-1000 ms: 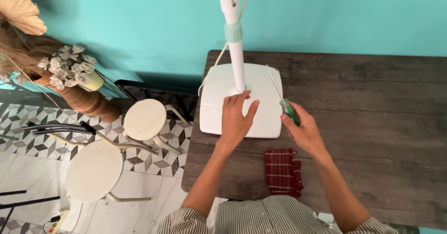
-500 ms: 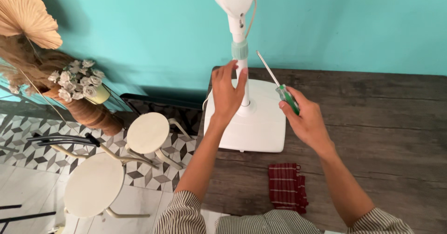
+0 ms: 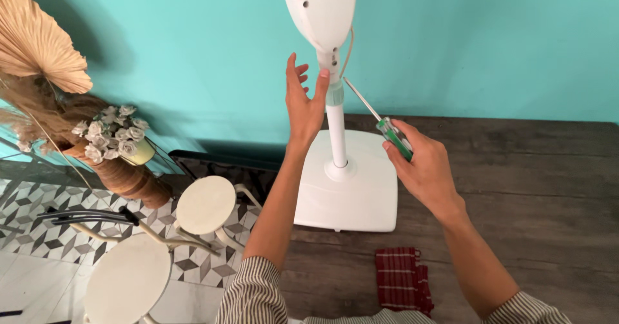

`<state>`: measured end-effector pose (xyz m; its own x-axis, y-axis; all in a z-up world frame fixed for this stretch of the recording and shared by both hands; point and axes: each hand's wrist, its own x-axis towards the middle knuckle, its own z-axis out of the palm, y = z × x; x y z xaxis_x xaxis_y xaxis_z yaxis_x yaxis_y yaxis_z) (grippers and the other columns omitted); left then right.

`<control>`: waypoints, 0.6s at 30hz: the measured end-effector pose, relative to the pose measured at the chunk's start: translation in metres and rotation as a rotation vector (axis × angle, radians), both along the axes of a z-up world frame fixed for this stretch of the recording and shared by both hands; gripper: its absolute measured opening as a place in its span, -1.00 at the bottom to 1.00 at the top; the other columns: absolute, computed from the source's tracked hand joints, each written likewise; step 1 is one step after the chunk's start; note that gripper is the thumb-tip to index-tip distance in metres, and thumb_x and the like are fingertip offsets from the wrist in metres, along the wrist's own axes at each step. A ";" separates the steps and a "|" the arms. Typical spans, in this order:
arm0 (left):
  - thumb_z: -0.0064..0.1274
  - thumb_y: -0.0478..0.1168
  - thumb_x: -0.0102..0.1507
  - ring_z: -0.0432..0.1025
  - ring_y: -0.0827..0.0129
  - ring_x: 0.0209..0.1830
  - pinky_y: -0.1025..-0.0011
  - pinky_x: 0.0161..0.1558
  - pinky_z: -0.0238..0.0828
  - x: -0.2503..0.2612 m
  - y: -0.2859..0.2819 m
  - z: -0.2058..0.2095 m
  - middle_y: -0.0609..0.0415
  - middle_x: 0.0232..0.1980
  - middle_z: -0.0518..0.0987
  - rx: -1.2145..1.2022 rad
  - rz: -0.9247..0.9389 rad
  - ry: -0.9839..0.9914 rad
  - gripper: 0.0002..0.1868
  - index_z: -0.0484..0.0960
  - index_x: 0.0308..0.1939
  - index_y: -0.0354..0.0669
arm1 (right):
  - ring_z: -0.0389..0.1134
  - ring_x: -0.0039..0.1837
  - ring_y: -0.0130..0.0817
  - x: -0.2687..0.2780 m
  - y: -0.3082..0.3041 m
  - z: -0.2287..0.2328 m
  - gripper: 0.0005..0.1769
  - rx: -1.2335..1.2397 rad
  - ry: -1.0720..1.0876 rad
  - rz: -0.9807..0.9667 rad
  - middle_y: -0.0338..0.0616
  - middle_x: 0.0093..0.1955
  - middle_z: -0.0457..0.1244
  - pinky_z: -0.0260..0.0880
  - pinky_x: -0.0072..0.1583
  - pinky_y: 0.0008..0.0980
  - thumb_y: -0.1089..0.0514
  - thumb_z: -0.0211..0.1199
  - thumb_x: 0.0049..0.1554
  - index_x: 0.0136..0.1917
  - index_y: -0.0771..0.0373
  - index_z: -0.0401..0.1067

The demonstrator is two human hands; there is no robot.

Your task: The person uses a screwdriver to loosen a screw on the neck of a white standing fan. They rotate the fan head to access the screw, then repeatedly turn the screwdriver to loosen it. The fan remains on the table throughout the process.

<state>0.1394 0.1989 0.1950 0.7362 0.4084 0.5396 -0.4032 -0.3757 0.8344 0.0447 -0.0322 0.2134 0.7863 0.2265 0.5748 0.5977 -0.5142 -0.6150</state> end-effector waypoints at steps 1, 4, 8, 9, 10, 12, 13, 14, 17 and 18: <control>0.05 0.24 0.31 0.36 -0.02 0.32 0.06 0.22 0.34 0.004 0.000 0.002 -0.33 0.39 0.39 -0.025 -0.027 -0.005 -0.01 0.02 0.58 -0.30 | 0.40 -0.26 -0.27 0.002 0.000 0.001 -0.57 0.004 0.006 -0.007 0.03 -0.14 0.40 0.37 -0.18 -0.30 0.19 0.33 0.17 0.28 0.38 0.42; 0.04 0.26 0.28 0.34 -0.10 0.37 0.02 0.29 0.32 0.014 0.000 0.004 -0.39 0.42 0.32 -0.133 -0.112 0.012 0.06 -0.09 0.61 -0.27 | 0.42 -0.25 -0.24 0.006 0.000 0.000 -0.57 -0.001 0.019 -0.026 0.03 -0.13 0.41 0.40 -0.16 -0.29 0.21 0.33 0.15 0.27 0.38 0.44; -0.05 0.29 0.30 0.30 -0.15 0.42 -0.01 0.38 0.21 0.029 0.002 0.003 -0.43 0.46 0.27 -0.271 -0.251 0.036 0.07 -0.22 0.63 -0.23 | 0.46 -0.17 -0.21 0.011 -0.001 0.000 -0.58 -0.033 -0.063 -0.044 0.04 -0.03 0.42 0.43 -0.11 -0.27 0.21 0.35 0.16 0.27 0.37 0.45; -0.08 0.30 0.33 0.27 -0.16 0.46 -0.02 0.42 0.15 0.031 0.003 0.001 -0.44 0.47 0.27 -0.286 -0.284 0.029 0.07 -0.25 0.64 -0.23 | 0.47 -0.14 -0.20 0.012 -0.001 0.000 -0.58 -0.040 -0.098 -0.043 0.04 0.01 0.42 0.44 -0.09 -0.27 0.21 0.35 0.16 0.27 0.38 0.45; -0.11 0.31 0.34 0.27 -0.15 0.46 -0.01 0.42 0.13 0.036 0.004 0.000 -0.44 0.46 0.29 -0.288 -0.293 0.036 0.07 -0.26 0.64 -0.23 | 0.47 -0.12 -0.18 0.013 -0.001 0.000 -0.58 -0.051 -0.128 -0.047 0.04 0.02 0.42 0.45 -0.08 -0.26 0.21 0.35 0.16 0.27 0.37 0.45; -0.16 0.34 0.35 0.27 -0.13 0.46 0.00 0.43 0.09 0.043 0.005 -0.001 -0.44 0.45 0.33 -0.292 -0.311 0.050 0.07 -0.28 0.64 -0.23 | 0.47 -0.08 -0.15 0.016 -0.001 0.001 -0.59 -0.072 -0.188 -0.053 0.04 0.05 0.41 0.46 -0.05 -0.25 0.21 0.35 0.17 0.27 0.37 0.46; -0.17 0.34 0.35 0.29 -0.12 0.44 0.00 0.42 0.11 0.046 0.007 0.000 -0.44 0.42 0.36 -0.300 -0.323 0.041 0.07 -0.27 0.64 -0.25 | 0.46 -0.10 -0.13 0.017 -0.001 0.002 -0.59 -0.093 -0.182 -0.066 0.03 0.02 0.41 0.44 -0.07 -0.23 0.22 0.36 0.16 0.26 0.36 0.47; -0.18 0.35 0.35 0.31 -0.12 0.43 0.01 0.42 0.13 0.049 0.008 0.000 -0.44 0.40 0.39 -0.309 -0.336 0.035 0.07 -0.27 0.64 -0.27 | 0.45 -0.12 -0.12 0.018 -0.001 0.004 -0.59 -0.114 -0.174 -0.080 0.02 -0.01 0.41 0.43 -0.09 -0.22 0.22 0.36 0.15 0.26 0.36 0.48; -0.18 0.36 0.35 0.31 -0.09 0.42 0.02 0.41 0.15 0.054 0.009 0.001 -0.41 0.39 0.40 -0.319 -0.367 0.012 0.08 -0.24 0.63 -0.30 | 0.44 -0.15 -0.12 0.019 0.000 0.007 -0.59 -0.133 -0.174 -0.087 0.00 -0.04 0.40 0.42 -0.12 -0.21 0.22 0.36 0.15 0.26 0.35 0.48; -0.18 0.36 0.35 0.31 -0.08 0.43 0.02 0.41 0.16 0.055 0.009 0.002 -0.40 0.39 0.39 -0.318 -0.376 0.002 0.08 -0.23 0.63 -0.31 | 0.44 -0.15 -0.13 0.020 0.001 0.008 -0.59 -0.131 -0.180 -0.084 -0.01 -0.04 0.40 0.42 -0.13 -0.21 0.22 0.36 0.15 0.26 0.35 0.48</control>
<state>0.1946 0.2076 0.1971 0.8651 0.2588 0.4296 -0.4602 0.0693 0.8851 0.0646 -0.0312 0.2217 0.6928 0.2464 0.6777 0.6436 -0.6351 -0.4271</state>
